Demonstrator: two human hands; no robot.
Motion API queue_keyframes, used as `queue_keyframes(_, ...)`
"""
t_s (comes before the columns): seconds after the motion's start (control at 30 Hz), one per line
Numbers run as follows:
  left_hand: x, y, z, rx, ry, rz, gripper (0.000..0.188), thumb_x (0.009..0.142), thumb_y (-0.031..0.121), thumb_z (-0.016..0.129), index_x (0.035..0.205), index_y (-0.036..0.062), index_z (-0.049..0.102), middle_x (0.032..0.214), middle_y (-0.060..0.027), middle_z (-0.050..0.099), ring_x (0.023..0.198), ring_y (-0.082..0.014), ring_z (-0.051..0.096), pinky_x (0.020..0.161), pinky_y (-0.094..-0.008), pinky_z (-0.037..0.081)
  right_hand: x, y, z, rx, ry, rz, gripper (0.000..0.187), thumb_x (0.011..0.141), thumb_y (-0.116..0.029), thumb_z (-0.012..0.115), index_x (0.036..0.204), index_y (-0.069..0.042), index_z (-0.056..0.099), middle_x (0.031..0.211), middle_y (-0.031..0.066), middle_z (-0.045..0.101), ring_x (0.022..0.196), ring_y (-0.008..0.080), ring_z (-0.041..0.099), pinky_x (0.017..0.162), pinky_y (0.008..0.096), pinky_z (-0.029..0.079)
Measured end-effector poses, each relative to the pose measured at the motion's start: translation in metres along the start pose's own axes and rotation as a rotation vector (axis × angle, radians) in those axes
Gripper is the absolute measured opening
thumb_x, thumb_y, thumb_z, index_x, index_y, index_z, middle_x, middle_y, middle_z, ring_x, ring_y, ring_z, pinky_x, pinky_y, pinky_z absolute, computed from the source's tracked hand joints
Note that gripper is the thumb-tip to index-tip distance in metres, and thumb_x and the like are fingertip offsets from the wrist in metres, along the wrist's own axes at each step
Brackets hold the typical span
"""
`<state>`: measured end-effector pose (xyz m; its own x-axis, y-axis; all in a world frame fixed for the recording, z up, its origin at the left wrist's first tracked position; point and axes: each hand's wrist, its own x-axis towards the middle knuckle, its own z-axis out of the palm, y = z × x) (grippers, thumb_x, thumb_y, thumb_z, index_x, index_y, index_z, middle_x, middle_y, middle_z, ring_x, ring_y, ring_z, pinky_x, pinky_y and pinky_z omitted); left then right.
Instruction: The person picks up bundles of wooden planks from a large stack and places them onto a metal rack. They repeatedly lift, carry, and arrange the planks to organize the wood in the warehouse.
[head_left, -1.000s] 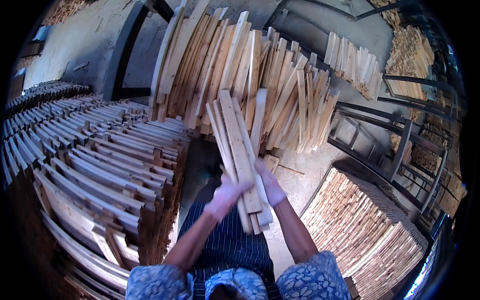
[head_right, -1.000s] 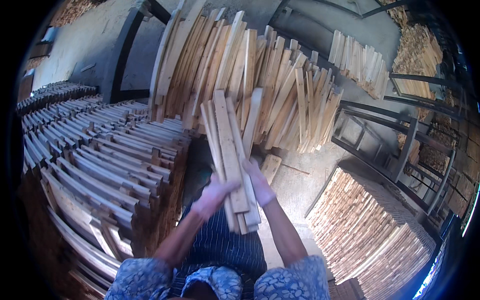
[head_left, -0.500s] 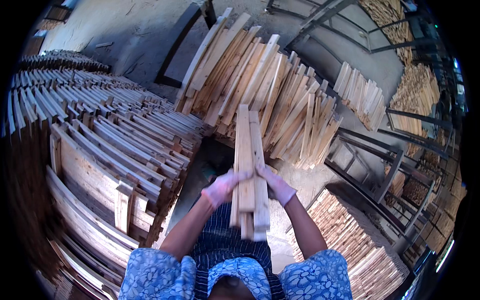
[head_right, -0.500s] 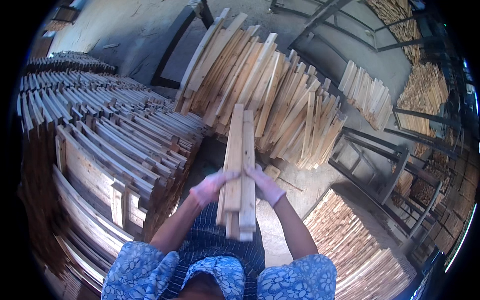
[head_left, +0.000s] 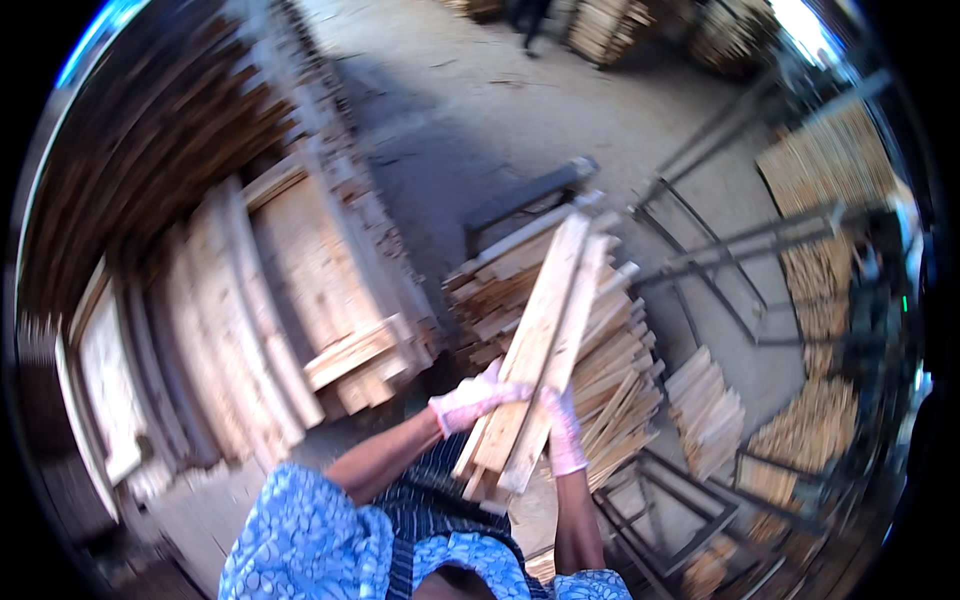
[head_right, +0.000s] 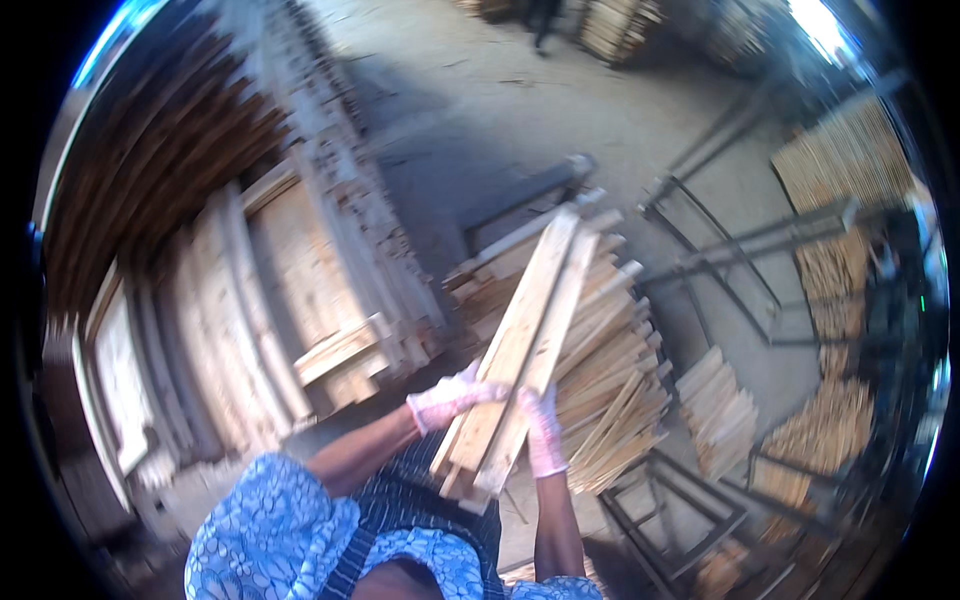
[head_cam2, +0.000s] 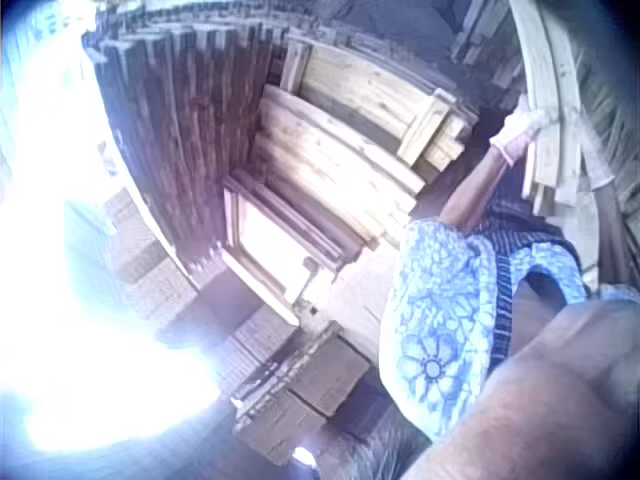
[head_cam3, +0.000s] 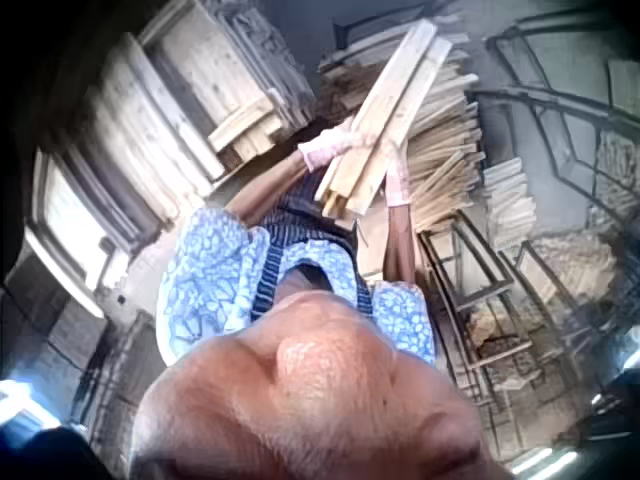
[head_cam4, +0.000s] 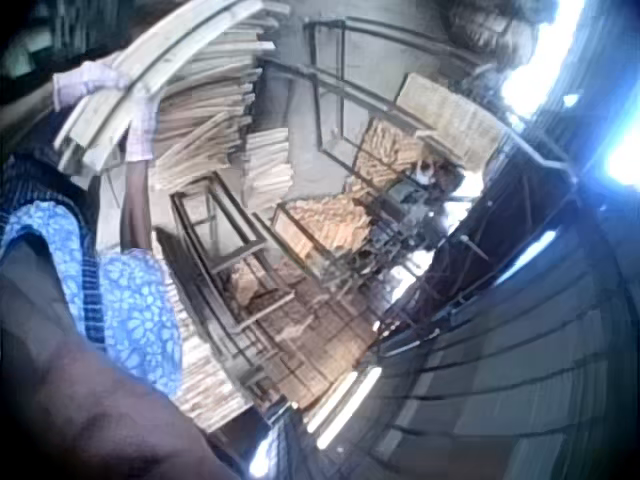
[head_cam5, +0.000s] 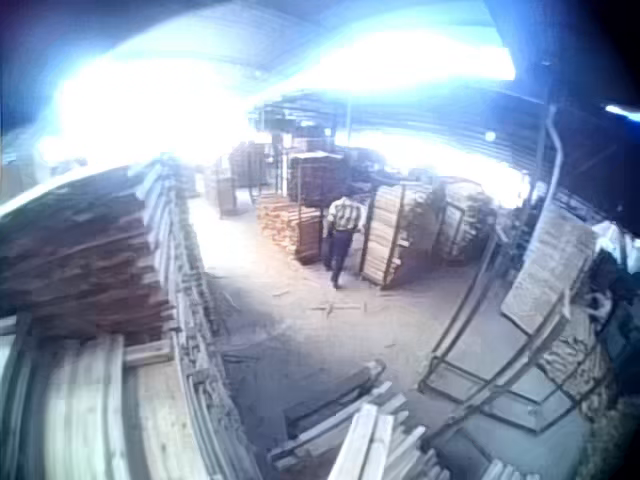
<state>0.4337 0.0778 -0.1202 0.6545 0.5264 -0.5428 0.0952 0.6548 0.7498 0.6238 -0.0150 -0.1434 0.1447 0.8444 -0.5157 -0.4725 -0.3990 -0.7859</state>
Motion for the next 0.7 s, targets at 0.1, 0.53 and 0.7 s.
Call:
queue_keyframes(0.1,-0.041,0.063,-0.010,0.184,0.174,0.183,0.112,0.080,0.053,0.082,0.156,-0.0058,0.025,0.149,-0.0215,0.046,0.137,-0.0292,0.044,0.115,-0.0362,0.038,0.002,-0.075,0.058,-0.047,-0.145,-0.118,0.078,0.092,-0.022,0.068,0.157,-0.007,0.028,0.137,0.0103,0.051,0.121,0.0224,0.055,0.103,0.0355,0.048)
queue_keyframes(0.53,-0.335,0.053,-0.118,0.138,1.288,0.159,0.105,0.074,0.041,0.089,0.152,0.0009,0.031,0.129,-0.0233,0.062,0.118,-0.0290,0.063,0.097,-0.0388,0.054,0.020,-0.076,0.302,-0.191,-0.810,0.076,0.056,0.094,-0.020,0.069,0.143,-0.005,0.046,0.118,0.0048,0.061,0.106,0.0132,0.059,0.098,0.0281,0.047)
queue_keyframes(0.7,-0.341,0.054,-0.162,0.596,1.488,-0.390,0.083,0.072,0.041,0.083,0.134,0.0009,0.044,0.129,-0.0235,0.060,0.123,-0.0376,0.058,0.102,-0.0469,0.050,0.054,0.000,0.359,-0.582,-0.707,-0.027,0.049,0.097,-0.036,0.067,0.130,0.000,0.062,0.117,0.0102,0.069,0.105,0.0184,0.060,0.098,0.0329,0.045)
